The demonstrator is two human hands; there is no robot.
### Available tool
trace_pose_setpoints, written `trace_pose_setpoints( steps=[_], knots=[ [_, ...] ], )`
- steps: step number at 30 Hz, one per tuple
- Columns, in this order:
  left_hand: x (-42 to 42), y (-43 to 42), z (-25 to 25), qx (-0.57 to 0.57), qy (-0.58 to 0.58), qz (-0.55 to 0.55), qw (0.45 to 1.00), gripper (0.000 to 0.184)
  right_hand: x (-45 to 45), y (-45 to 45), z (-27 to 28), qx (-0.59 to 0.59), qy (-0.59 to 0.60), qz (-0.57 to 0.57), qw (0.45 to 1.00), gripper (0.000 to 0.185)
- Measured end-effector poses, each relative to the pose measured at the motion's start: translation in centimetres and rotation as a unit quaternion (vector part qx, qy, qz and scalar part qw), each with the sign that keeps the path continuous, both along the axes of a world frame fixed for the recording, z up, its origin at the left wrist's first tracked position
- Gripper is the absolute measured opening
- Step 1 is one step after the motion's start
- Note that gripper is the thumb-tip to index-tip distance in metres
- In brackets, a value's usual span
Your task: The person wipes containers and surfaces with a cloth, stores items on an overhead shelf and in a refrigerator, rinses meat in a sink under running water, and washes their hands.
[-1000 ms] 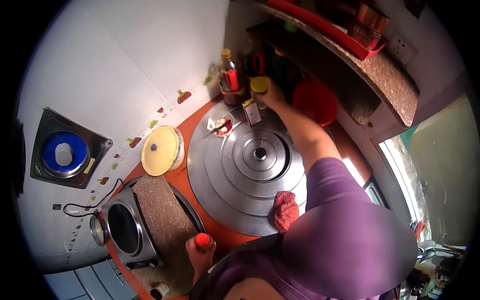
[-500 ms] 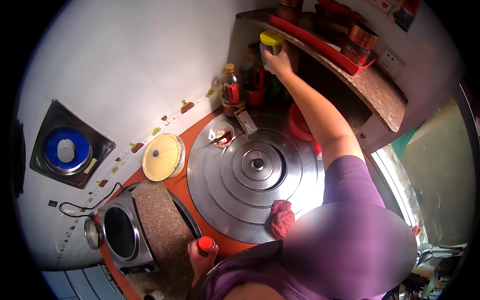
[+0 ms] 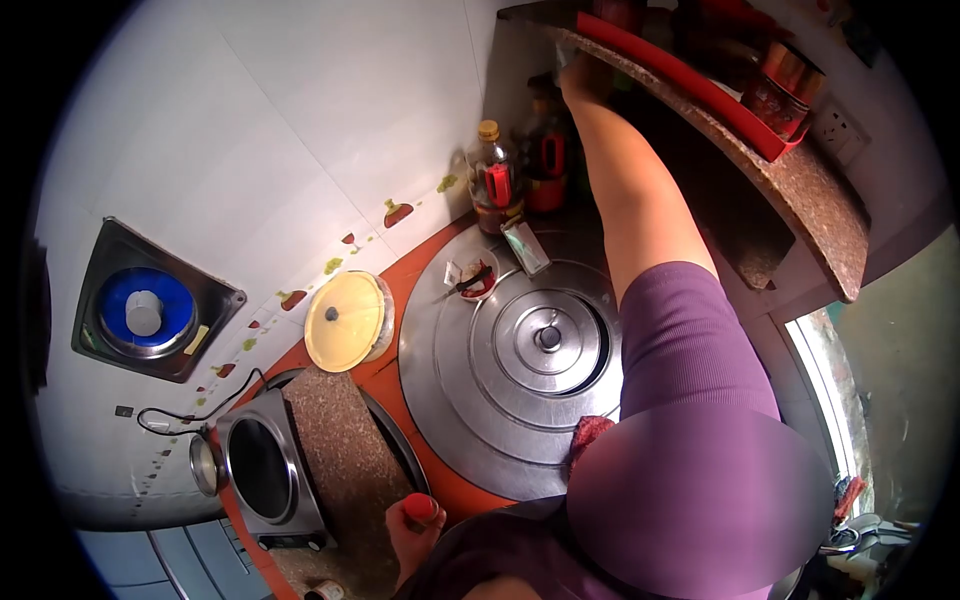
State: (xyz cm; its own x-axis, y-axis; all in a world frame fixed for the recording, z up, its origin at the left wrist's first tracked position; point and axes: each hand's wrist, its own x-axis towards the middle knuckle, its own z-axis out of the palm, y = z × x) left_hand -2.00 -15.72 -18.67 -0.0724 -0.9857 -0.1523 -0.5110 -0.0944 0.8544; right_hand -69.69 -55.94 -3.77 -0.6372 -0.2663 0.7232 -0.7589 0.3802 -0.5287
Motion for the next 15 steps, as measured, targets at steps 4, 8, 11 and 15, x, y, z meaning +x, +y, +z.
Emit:
trace_pose_setpoints(
  steps=[4, 8, 11, 15],
  knots=[
    [-0.4, -0.4, -0.1, -0.010, -0.006, -0.029, 1.000, 0.048, 1.2, 0.2, -0.8, -0.077, 0.035, -0.001, 0.996, 0.055],
    [-0.3, -0.5, -0.3, 0.006, 0.011, -0.028, 1.000, 0.047, 3.1, 2.2, -2.3, -0.091, 0.123, -0.022, 0.988, 0.053],
    [0.0, -0.4, -0.6, -0.001, 0.008, -0.040, 0.999, 0.047, 3.7, 4.2, -3.6, 0.008, 0.132, 0.029, 0.991, 0.044],
    [0.1, -0.1, -0.8, -0.012, 0.010, -0.037, 0.999, 0.049, 5.5, 6.3, -4.4, 0.106, 0.034, 0.179, 0.978, 0.023]
  ],
)
